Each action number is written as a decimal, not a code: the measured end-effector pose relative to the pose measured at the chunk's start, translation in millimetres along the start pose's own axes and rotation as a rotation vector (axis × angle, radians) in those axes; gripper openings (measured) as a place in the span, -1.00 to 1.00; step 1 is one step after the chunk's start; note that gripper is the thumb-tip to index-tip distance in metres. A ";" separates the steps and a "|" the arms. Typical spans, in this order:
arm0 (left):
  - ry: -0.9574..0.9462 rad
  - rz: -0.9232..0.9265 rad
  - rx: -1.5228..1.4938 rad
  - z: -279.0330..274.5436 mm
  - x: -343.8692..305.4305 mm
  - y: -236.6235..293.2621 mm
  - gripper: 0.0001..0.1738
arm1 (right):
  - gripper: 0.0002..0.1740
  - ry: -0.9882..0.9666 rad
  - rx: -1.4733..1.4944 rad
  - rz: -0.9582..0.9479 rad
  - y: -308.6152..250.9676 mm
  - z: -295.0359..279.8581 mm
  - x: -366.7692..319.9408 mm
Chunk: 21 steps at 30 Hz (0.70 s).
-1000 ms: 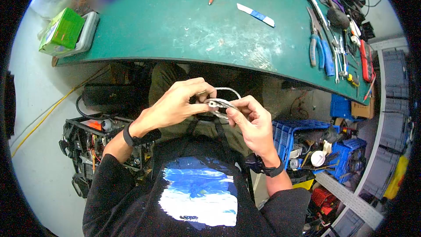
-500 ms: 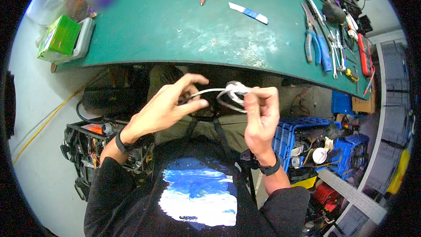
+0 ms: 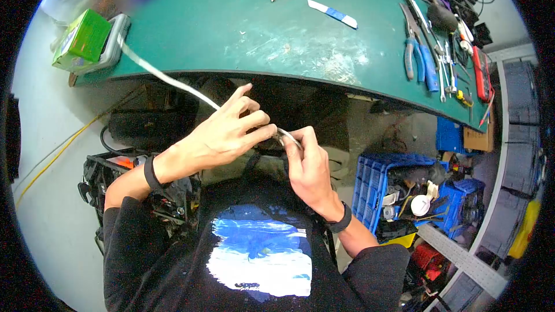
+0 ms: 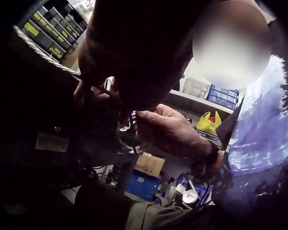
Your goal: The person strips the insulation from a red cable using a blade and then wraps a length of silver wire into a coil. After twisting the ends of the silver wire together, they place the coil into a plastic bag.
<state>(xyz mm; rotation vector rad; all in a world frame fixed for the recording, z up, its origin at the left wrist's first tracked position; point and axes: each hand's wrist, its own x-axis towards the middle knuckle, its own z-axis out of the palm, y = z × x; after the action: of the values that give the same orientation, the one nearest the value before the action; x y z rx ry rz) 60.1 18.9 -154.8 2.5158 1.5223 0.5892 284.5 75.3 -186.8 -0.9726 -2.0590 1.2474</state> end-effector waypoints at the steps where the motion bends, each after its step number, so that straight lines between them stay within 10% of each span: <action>1: 0.007 0.055 0.061 -0.7 0.1 -0.4 -0.55 | -0.89 -0.022 0.150 0.118 4.1 -0.4 0.1; 9: 0.327 -0.043 0.372 7.5 -1.9 21.5 -0.52 | -0.81 -0.200 0.735 0.383 10.8 -9.7 5.3; 18: 0.359 -0.640 -1.068 26.7 -1.4 48.1 -0.68 | -0.80 -0.217 0.810 0.373 10.2 -11.4 2.8; 21: 0.325 -0.662 -1.109 26.6 -4.9 56.8 -0.73 | -0.81 -0.213 0.813 0.349 -13.8 -13.8 5.7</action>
<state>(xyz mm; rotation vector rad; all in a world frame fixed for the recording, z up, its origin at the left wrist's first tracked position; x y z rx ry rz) 115.3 -10.4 -162.2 1.0693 1.3838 1.2711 287.2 82.7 -168.0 -0.8249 -1.2985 2.1990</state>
